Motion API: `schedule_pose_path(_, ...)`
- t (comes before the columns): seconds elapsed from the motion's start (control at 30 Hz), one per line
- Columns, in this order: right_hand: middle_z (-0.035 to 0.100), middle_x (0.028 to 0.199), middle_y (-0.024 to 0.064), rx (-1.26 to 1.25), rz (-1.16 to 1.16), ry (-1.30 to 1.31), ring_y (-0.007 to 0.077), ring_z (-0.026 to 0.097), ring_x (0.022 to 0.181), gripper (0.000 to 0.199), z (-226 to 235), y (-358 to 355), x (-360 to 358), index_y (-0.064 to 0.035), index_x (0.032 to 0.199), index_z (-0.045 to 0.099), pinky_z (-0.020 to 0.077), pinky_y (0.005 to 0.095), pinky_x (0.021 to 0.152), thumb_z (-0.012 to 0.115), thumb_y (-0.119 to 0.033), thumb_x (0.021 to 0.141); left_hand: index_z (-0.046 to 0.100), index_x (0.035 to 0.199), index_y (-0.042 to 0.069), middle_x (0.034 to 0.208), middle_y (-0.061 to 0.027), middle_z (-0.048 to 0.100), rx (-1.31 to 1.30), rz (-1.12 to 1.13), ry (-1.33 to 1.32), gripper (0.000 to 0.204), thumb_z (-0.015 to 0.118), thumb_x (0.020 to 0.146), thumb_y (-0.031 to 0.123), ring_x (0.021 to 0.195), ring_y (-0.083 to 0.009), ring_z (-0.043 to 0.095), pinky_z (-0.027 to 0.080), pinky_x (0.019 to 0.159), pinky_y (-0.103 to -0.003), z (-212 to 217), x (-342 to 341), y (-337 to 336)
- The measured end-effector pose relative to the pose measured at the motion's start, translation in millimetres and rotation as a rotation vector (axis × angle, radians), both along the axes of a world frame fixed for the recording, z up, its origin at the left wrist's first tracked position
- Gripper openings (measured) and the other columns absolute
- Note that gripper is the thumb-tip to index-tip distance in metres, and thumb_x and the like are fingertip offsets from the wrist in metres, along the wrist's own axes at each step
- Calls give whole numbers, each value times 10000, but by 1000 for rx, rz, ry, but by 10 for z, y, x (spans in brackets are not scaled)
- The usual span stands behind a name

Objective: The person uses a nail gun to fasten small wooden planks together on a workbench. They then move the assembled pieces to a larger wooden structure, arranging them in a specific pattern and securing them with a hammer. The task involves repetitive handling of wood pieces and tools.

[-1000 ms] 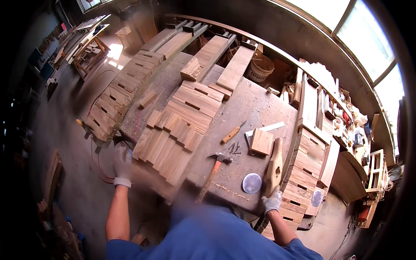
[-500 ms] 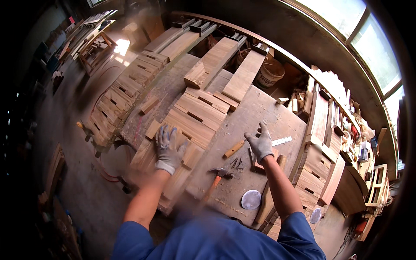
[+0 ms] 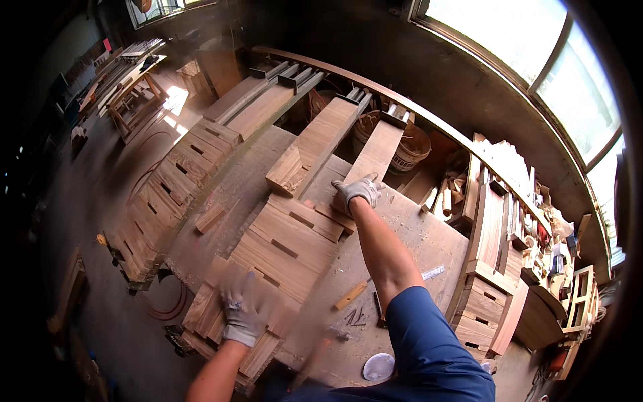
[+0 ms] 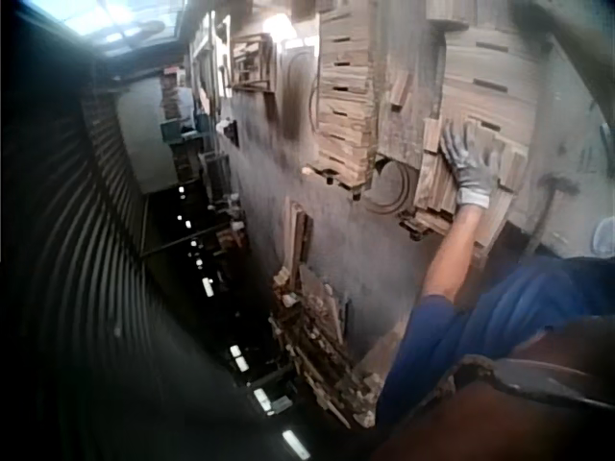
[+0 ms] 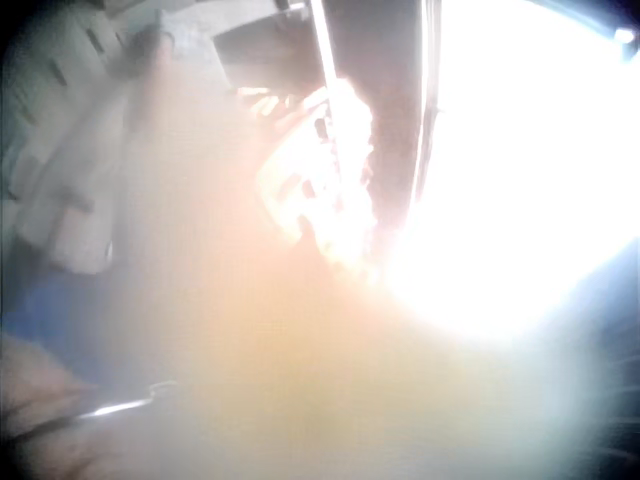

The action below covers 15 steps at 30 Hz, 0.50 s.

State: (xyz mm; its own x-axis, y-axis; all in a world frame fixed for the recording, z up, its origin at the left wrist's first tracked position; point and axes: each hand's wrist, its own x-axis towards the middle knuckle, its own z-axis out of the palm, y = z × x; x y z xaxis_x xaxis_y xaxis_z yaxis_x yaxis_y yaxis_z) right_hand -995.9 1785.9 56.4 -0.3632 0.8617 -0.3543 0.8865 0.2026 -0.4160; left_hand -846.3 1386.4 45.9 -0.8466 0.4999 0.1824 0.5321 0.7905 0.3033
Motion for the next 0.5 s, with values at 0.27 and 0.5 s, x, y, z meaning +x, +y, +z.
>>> schedule_pose_path(0.27, 353, 1610, 295, -54, -109, 121, 439, 429, 1452, 1184, 191, 159, 132, -36, 1625, 262, 467, 481, 1135, 880, -442, 699, 453, 1504, 14, 1610, -286, 325, -32, -3, 1, 798, 769, 845, 336, 1518, -501, 243, 183, 1245, -657, 25, 5, 1)
schedule_pose_path(0.5, 703, 965, 143, -601, -26, 900, 227, 690, 777, 341, 422, 851, 1282, -9, 1034, 635, 568, 386, 695, 759, -249, 825, 441, 1519, 18, 1627, -280, 304, -7, 3, 29, 770, 731, 879, 334, 1542, -479, 217, 165, 1255, -633, -46, -13, -21)
